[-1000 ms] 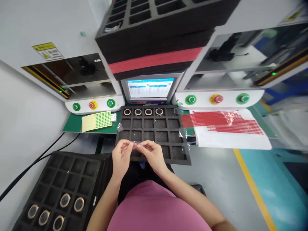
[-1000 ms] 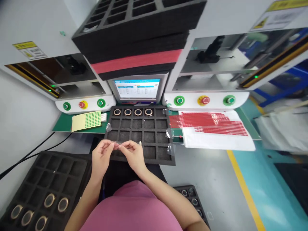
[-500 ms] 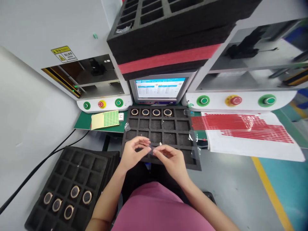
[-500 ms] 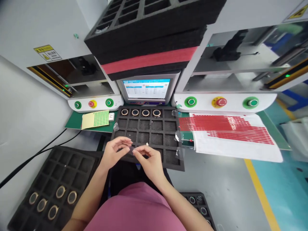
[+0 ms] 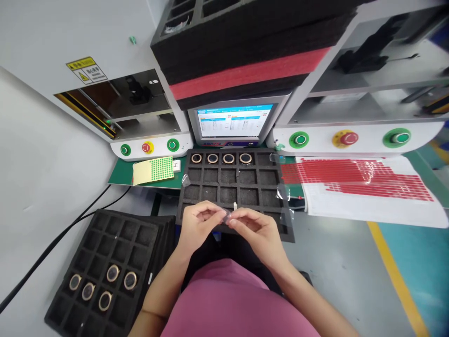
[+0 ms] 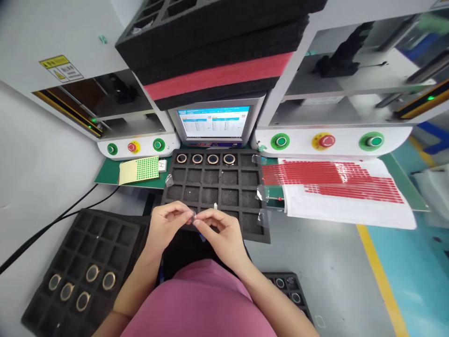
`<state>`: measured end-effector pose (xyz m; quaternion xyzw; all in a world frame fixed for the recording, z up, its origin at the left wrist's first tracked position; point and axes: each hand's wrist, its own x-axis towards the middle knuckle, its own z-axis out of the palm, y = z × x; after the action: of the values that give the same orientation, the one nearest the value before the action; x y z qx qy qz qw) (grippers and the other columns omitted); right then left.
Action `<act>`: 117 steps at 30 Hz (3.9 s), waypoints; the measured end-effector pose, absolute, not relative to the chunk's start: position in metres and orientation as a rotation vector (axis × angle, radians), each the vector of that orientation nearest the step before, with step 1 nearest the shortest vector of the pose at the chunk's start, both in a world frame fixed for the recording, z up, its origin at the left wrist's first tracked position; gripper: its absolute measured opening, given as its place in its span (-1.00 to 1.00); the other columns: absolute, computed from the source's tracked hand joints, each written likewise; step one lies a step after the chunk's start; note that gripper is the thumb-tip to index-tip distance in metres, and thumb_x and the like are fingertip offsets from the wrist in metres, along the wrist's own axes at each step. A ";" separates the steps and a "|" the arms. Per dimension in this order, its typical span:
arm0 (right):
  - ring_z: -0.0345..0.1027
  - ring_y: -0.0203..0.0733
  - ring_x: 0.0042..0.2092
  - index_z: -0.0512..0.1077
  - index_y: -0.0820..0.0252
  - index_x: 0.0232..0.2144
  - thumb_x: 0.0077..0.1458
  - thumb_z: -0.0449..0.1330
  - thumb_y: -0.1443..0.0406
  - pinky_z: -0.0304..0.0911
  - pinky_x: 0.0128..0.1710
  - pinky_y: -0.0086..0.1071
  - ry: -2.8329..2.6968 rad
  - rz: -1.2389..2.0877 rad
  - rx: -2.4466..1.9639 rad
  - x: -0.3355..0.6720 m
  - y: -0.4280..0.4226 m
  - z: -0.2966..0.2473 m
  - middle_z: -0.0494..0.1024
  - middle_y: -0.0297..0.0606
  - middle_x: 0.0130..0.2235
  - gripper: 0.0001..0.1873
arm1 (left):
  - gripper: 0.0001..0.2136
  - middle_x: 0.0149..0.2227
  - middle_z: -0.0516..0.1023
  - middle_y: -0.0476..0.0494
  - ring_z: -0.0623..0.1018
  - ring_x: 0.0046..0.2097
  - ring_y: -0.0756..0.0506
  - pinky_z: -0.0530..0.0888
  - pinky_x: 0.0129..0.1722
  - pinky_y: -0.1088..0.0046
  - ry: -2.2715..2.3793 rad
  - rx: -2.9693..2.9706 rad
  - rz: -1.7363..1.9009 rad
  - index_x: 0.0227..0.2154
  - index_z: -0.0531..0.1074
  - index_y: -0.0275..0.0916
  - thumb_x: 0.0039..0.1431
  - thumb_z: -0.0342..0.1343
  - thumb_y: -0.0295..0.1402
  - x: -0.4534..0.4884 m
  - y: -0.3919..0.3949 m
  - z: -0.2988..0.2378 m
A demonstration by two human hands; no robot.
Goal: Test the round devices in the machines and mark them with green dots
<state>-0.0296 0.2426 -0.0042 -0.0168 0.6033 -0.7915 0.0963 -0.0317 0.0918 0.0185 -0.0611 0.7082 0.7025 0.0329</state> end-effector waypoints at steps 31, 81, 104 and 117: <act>0.44 -0.30 -0.41 0.50 0.15 -0.49 0.02 0.28 0.38 0.39 -0.40 -0.48 2.168 -2.307 -0.231 -0.023 0.244 0.013 0.55 -0.32 -0.46 -0.92 | -0.93 -0.54 0.56 -0.06 0.54 -0.49 0.01 0.50 -0.48 0.58 2.220 -0.030 2.268 -0.57 0.57 -0.24 -0.05 0.33 -0.47 -0.024 0.095 0.021; 0.43 -0.23 -0.32 0.50 0.11 -0.46 0.11 0.24 0.38 0.40 -0.33 -0.35 2.512 -2.563 -0.100 -0.017 0.237 0.010 0.51 -0.27 -0.37 -0.88 | -0.85 -0.55 0.60 -0.06 0.62 -0.51 -0.04 0.59 -0.44 0.53 2.180 -0.130 2.530 -0.52 0.55 -0.26 0.10 0.29 -0.33 -0.012 0.123 0.021; 0.46 -0.23 -0.46 0.54 0.14 -0.57 0.01 0.33 0.25 0.41 -0.43 -0.49 2.435 -2.483 -0.027 -0.017 0.277 0.014 0.56 -0.26 -0.50 -0.84 | -0.82 -0.49 0.64 -0.05 0.64 -0.47 -0.06 0.61 -0.40 0.52 2.721 0.188 2.112 -0.17 0.56 -0.25 0.22 0.11 -0.38 -0.017 0.106 0.033; 0.40 -0.27 -0.39 0.50 0.11 -0.56 -0.01 0.37 0.18 0.36 -0.37 -0.53 2.246 -2.250 -0.080 -0.177 0.305 0.092 0.49 -0.30 -0.48 -0.80 | -0.79 -0.14 0.54 -0.26 0.52 -0.08 -0.17 0.49 -0.07 0.24 3.968 0.615 0.674 -0.15 0.45 -0.31 0.13 0.21 -0.49 -0.236 0.064 0.165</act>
<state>-0.1766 0.3045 0.0922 -0.0251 0.7061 -0.7075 -0.0192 -0.2363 0.0636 0.1647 0.1351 0.8710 0.1480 -0.4486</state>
